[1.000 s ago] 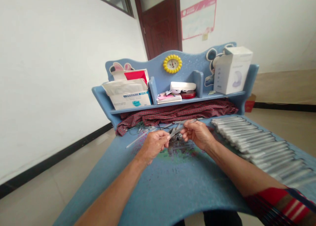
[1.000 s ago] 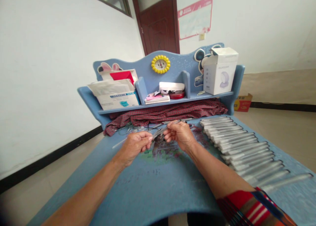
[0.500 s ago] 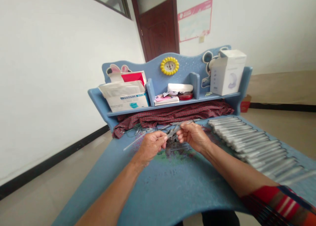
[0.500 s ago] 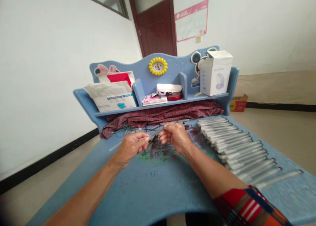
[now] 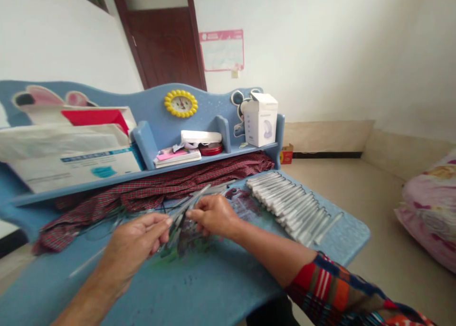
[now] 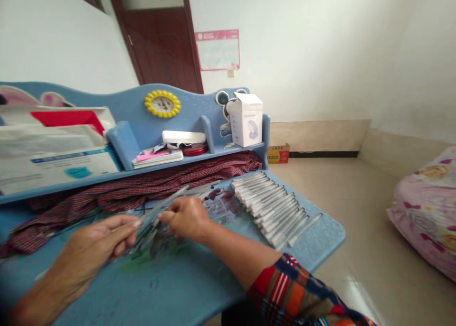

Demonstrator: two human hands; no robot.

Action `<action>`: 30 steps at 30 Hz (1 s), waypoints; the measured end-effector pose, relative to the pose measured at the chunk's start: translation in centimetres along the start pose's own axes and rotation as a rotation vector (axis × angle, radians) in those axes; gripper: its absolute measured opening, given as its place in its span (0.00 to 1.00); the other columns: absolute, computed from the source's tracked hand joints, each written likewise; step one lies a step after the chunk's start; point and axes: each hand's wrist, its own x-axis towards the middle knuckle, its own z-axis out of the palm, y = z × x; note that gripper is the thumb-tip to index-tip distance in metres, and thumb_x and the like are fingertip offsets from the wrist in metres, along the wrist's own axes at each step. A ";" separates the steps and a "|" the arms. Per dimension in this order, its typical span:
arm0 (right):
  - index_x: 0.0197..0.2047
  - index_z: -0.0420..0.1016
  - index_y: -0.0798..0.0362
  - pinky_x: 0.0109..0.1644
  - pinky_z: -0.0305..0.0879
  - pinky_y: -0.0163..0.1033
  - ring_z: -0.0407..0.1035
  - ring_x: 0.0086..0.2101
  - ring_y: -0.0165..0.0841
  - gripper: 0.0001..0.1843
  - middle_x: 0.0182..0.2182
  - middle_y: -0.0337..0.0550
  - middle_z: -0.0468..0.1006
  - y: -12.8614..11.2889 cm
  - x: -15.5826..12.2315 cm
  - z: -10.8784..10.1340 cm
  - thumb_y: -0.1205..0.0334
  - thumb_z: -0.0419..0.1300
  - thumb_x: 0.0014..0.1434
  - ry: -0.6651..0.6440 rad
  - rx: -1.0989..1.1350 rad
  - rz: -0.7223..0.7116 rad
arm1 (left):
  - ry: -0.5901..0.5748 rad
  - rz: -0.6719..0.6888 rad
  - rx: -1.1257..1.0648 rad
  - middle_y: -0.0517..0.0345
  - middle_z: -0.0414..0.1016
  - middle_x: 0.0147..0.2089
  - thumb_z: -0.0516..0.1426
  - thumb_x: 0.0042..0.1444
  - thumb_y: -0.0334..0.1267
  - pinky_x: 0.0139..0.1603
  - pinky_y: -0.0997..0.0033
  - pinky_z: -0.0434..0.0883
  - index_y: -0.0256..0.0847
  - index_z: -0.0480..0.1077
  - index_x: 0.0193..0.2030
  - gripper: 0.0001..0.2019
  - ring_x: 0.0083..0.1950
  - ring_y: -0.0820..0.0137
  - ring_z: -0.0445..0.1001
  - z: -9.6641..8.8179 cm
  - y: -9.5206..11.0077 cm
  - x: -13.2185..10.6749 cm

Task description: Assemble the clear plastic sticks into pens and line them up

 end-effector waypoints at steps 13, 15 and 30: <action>0.39 0.66 0.52 0.28 0.55 0.32 0.70 0.28 0.33 0.10 0.30 0.44 0.76 -1.4 -6.1 -4.0 0.68 0.48 0.55 -0.004 -1.109 -0.424 | -0.369 0.139 0.032 0.62 0.68 0.19 0.52 0.50 0.52 0.20 0.78 0.56 0.38 0.68 0.23 0.18 0.18 0.77 0.60 0.8 -0.3 -0.5; 0.39 0.66 0.53 0.27 0.53 0.33 0.68 0.27 0.32 0.11 0.28 0.45 0.76 -1.2 -7.4 -6.5 0.71 0.47 0.54 -0.007 -1.171 -0.379 | -0.363 0.155 0.034 0.61 0.69 0.20 0.52 0.49 0.52 0.20 0.78 0.56 0.38 0.69 0.24 0.18 0.18 0.77 0.60 0.7 -0.5 -0.5; 0.36 0.71 0.53 0.27 0.52 0.33 0.71 0.28 0.35 0.13 0.27 0.49 0.76 2.5 -11.5 -19.0 0.68 0.46 0.58 -0.153 -1.556 0.084 | -0.316 0.090 0.146 0.62 0.69 0.19 0.55 0.44 0.52 0.19 0.79 0.58 0.39 0.70 0.25 0.16 0.17 0.76 0.62 1.7 -1.1 -0.4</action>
